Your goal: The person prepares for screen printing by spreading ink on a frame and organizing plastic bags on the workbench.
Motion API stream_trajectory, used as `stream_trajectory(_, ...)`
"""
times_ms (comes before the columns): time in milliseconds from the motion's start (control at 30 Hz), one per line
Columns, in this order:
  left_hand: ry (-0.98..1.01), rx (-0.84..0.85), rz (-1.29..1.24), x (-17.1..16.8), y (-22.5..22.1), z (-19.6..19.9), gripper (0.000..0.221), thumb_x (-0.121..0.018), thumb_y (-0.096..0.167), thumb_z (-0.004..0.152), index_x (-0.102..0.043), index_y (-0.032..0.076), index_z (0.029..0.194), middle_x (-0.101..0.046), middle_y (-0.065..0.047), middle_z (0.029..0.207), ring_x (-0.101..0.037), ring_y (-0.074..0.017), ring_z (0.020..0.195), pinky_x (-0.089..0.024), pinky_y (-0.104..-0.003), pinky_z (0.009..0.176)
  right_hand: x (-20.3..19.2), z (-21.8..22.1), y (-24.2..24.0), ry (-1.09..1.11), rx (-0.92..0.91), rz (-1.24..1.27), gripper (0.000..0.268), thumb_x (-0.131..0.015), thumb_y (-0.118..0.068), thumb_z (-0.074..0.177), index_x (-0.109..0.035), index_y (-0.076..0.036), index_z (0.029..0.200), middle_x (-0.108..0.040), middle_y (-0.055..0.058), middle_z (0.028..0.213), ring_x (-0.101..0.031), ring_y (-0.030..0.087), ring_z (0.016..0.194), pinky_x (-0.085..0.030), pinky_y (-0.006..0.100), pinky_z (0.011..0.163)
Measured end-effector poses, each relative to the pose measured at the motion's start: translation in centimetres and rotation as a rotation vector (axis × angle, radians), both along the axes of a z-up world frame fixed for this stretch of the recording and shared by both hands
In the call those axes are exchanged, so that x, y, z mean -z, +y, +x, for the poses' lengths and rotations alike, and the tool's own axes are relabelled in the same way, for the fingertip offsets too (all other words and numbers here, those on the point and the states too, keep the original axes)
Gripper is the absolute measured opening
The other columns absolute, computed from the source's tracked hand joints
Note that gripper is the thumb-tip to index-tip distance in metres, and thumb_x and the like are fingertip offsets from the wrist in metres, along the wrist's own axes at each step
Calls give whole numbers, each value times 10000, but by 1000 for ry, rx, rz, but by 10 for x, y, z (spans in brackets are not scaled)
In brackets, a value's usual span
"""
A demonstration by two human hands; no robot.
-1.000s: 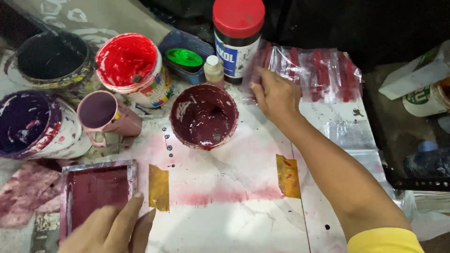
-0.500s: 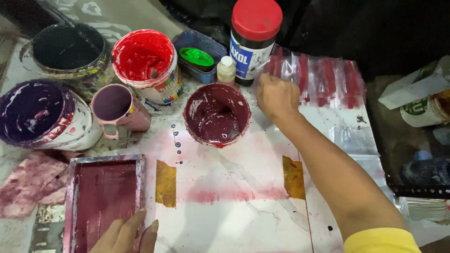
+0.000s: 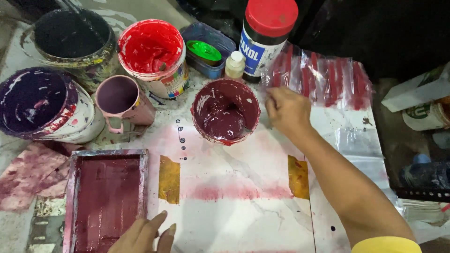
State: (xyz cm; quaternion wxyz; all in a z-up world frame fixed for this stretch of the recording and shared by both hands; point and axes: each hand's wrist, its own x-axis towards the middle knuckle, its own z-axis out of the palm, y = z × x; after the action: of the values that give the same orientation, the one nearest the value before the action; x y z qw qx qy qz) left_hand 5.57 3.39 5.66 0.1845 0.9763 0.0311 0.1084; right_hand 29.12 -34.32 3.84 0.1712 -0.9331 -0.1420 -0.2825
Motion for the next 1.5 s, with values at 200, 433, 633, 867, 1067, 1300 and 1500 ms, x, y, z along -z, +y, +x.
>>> stream_trajectory(200, -58, 108, -96, 6, -5, -2, 226, -715, 366, 804, -779, 241, 981, -505, 31, 628, -500, -171, 448, -436, -338, 423, 5, 5, 0, 24, 126, 7, 359, -593, -119, 986, -672, -95, 1336, -779, 51, 973, -725, 239, 757, -606, 425, 630)
stream_trajectory(433, -161, 161, -119, 32, 6, -7, 214, -722, 323, 807, -745, 236, 1002, -506, 40, 637, -506, -120, 442, -418, -294, 408, -63, 68, -17, 25, 258, 603, 448, -547, -214, 1016, -544, 23, 1397, -588, 173, 1276, -598, 303, 1182, -488, 454, 1011)
stream_trajectory(633, -28, 147, -134, 45, 19, -13, 276, -719, 363, 793, -740, 273, 1053, -571, 59, 645, -580, -87, 474, -493, -279, 456, -90, 83, -16, 289, 130, 711, 846, -180, -675, 946, -645, -99, 1357, -752, 74, 1147, -648, 223, 1198, -420, 395, 1050)
stream_trajectory(867, 12, 108, -146, 45, 20, -13, 284, -710, 366, 798, -749, 277, 1066, -588, 58, 666, -598, -100, 494, -495, -286, 478, -88, 86, -22, 424, 130, 558, 983, -78, -824, 862, -738, -130, 1086, -763, 96, 1106, -668, 259, 1113, -429, 408, 996)
stream_trajectory(1067, 96, 130, -145, 59, 27, -15, 334, -705, 427, 799, -755, 302, 1106, -642, 71, 695, -661, -79, 536, -532, -261, 514, -93, 87, -25, 468, 93, 504, 1090, -56, -866, 827, -763, -98, 1140, -761, 122, 1142, -655, 296, 1176, -416, 441, 1041)
stream_trajectory(1300, -53, 190, -178, 77, 32, -16, 281, -726, 391, 800, -748, 273, 1055, -595, 55, 639, -622, -62, 505, -498, -254, 469, -76, 78, -31, 218, 162, 309, 719, -156, -464, 1061, -608, -8, 1385, -682, 240, 1157, -526, 414, 1086, -381, 518, 903)
stream_trajectory(1500, 33, 179, -152, 33, 16, -10, 306, -692, 383, 816, -750, 264, 1092, -579, 65, 658, -516, -100, 431, -456, -253, 437, 2, 18, -34, -37, 11, -192, 258, -601, -285, 985, -793, -121, 1035, -658, 46, 830, -642, 236, 793, -512, 457, 670)
